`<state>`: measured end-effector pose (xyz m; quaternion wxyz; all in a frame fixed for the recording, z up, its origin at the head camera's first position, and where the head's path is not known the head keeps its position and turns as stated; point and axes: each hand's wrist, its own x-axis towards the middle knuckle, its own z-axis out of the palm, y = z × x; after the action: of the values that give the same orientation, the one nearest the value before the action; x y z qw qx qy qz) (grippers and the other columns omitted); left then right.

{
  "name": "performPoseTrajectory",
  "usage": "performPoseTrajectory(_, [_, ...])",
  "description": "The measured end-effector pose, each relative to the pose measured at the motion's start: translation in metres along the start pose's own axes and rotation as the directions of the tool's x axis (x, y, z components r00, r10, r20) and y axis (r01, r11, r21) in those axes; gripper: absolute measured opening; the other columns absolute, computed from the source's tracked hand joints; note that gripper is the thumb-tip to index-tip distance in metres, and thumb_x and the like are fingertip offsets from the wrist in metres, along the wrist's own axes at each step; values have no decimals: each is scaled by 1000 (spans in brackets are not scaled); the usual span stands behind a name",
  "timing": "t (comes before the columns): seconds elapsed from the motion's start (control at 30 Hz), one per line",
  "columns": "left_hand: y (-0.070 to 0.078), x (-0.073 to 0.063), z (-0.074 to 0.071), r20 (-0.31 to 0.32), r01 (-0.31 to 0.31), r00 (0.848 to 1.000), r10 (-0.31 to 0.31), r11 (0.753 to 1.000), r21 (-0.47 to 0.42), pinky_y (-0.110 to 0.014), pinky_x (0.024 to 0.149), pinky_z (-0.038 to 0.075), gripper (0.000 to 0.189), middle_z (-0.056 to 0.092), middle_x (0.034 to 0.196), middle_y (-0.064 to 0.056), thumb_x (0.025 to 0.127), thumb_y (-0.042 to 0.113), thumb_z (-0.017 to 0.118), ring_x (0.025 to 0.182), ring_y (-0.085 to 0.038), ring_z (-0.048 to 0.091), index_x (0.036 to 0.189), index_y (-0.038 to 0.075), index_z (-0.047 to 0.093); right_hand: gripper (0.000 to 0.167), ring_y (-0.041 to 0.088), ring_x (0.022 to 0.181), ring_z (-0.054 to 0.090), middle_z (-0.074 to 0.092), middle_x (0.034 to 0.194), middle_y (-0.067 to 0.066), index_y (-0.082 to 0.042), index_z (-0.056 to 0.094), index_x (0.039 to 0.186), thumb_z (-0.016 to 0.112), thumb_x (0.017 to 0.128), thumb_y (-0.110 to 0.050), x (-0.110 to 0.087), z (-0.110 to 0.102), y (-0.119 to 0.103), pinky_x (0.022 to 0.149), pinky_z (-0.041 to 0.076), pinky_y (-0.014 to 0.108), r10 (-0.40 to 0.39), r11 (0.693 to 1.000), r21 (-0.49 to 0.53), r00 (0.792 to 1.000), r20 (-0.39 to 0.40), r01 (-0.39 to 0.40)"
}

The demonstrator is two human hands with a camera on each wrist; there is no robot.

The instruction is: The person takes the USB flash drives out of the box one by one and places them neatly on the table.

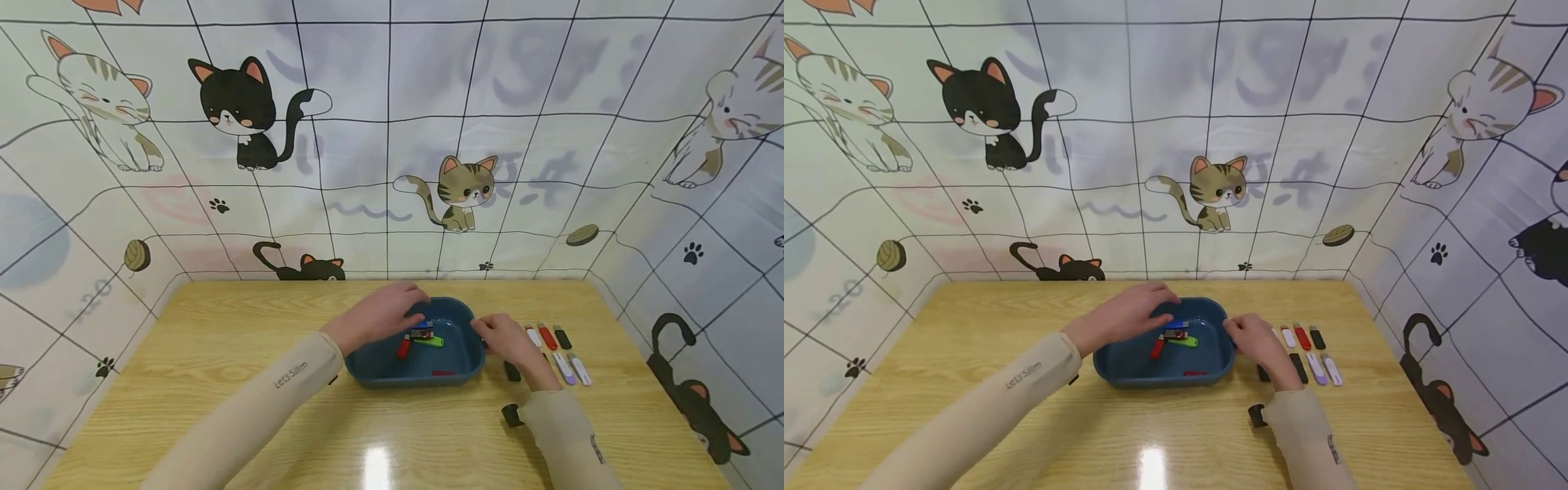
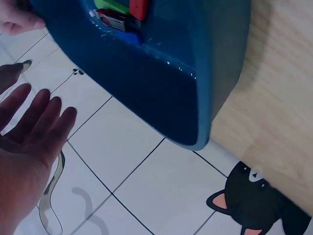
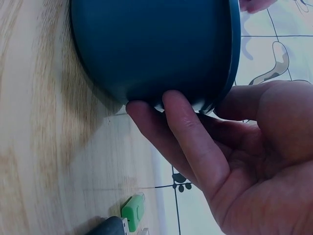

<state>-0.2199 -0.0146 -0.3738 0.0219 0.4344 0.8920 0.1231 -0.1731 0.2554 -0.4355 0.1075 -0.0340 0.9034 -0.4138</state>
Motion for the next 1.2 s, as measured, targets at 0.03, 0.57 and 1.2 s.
performPoseTrajectory(0.03, [0,4,1,26,-5,1000,4,1000,23,-33,101,53,37,64,131,-7,104,27,66,117,-19,63,136,9,65,44,26,64,61,42,59,-1,-9,53,69,49,111,-20,0,0,0,66,57,39,4,1000,1,1000,-2,-4])
performPoseTrajectory(0.57, [5,35,32,253,-46,967,-2,982,184,-30,83,54,25,66,107,-3,103,26,67,97,-17,61,122,10,72,39,19,81,70,68,83,7,2,73,94,48,111,-23,2,-1,3,77,63,44,-3,1000,29,1000,5,2])
performPoseTrajectory(1.2, [10,44,57,286,-32,957,-54,956,290,-25,84,55,17,70,103,0,99,28,73,94,-13,62,109,15,75,43,18,73,67,55,68,5,-8,58,73,48,111,-23,0,0,4,77,61,47,10,1000,28,1000,-7,-10])
